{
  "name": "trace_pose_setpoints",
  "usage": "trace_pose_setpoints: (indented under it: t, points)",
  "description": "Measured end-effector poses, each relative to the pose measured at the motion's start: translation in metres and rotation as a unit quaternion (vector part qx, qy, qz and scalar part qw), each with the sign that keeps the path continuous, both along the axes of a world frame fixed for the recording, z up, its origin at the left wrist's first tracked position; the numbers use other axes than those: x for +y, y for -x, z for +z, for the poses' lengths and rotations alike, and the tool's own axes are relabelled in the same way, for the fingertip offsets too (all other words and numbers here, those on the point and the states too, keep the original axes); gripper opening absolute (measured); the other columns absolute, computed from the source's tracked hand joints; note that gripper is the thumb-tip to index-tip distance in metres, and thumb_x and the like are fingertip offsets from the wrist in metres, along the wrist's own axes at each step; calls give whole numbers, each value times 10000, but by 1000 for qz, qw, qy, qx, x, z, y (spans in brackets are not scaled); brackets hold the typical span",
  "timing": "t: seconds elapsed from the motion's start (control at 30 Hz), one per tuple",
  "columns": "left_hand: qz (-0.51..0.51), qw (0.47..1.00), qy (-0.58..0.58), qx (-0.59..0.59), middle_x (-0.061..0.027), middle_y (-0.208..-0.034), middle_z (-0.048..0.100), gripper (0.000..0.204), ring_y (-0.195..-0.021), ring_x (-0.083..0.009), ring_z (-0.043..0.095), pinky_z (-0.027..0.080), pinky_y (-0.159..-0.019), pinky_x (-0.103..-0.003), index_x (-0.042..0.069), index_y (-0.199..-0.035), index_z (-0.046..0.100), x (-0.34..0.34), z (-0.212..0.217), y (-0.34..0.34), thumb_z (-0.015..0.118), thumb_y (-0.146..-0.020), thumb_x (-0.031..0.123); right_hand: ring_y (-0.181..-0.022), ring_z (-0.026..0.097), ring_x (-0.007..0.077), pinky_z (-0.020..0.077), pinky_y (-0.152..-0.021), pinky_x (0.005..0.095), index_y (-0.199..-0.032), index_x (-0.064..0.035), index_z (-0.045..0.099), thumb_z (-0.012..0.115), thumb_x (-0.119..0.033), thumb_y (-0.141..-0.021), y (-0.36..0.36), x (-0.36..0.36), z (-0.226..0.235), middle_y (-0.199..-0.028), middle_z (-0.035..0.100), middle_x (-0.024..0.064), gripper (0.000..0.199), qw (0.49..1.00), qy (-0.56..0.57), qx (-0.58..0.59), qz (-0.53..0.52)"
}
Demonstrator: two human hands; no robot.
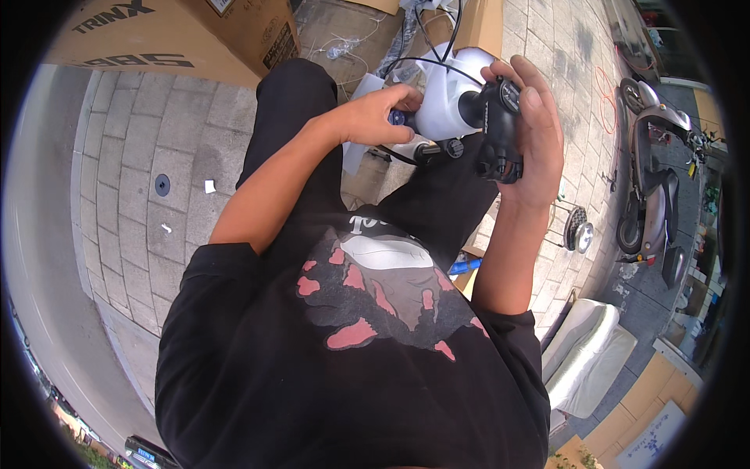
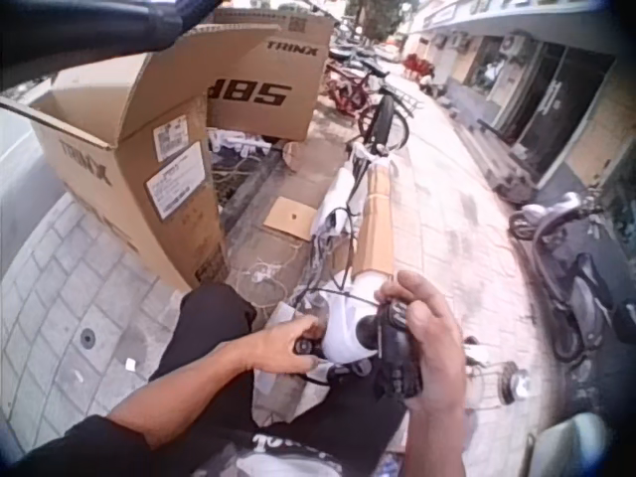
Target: The person unpacks a bicycle handlebar from a cardboard box, removes protective wrapping, and uses an Allen key to tighten bolts on the handlebar stem. The person works on the sidewalk next to a street with passing vehicles.
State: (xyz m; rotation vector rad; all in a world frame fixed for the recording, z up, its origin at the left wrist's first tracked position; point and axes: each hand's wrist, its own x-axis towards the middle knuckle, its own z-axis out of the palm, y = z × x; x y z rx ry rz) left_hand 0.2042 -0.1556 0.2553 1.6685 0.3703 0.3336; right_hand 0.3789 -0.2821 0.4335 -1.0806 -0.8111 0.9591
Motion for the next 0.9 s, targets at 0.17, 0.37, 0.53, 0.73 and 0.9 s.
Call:
trace_pose_setpoints:
  t: [0.17,0.37,0.53,0.73,0.9]
  points:
    - [40,980,-117,156,-273,-1270,705,772,-1225,-350,687,520,-1071,-425,-79,-1386,524,-9,30,-21,914,-832,292,-1120,685,218,535,-1030,325,-1324,106,648,576,-150,-1010,-5,7,-7,-1234,709,199,411,998,53,-16,5]
    - [-40,972,-144,182,-218,-1226,759,806,-1161,-375,725,557,-1019,-440,-11,-1334,658,-1,21,-41,967,-735,430,-910,703,93,555,-826,240,-1222,42,725,591,-67,-1014,-16,11,-18,-1051,756,74,271,998,50,46,-19]
    - [-62,954,-222,193,-187,-1206,770,678,-1139,-367,726,565,-988,-437,100,-1237,755,-3,28,-52,874,-787,592,-809,668,81,539,-772,220,-1201,45,730,600,-93,-1029,4,-3,17,-1000,757,59,257,999,10,0,-38]
    - [-34,926,-268,265,-140,-1085,805,633,-1049,-339,758,587,-911,-450,141,-1164,791,-7,38,-48,842,-758,624,-872,666,111,522,-803,233,-1162,62,738,608,-197,-1053,13,1,0,-953,738,75,310,997,-27,12,-70]
    - [-41,921,-286,263,-137,-1119,803,661,-1072,-339,755,585,-913,-443,151,-1177,789,-6,27,-47,844,-743,646,-846,634,111,505,-793,249,-1114,63,742,596,-208,-1068,21,2,8,-913,703,64,312,995,-43,-27,-83]
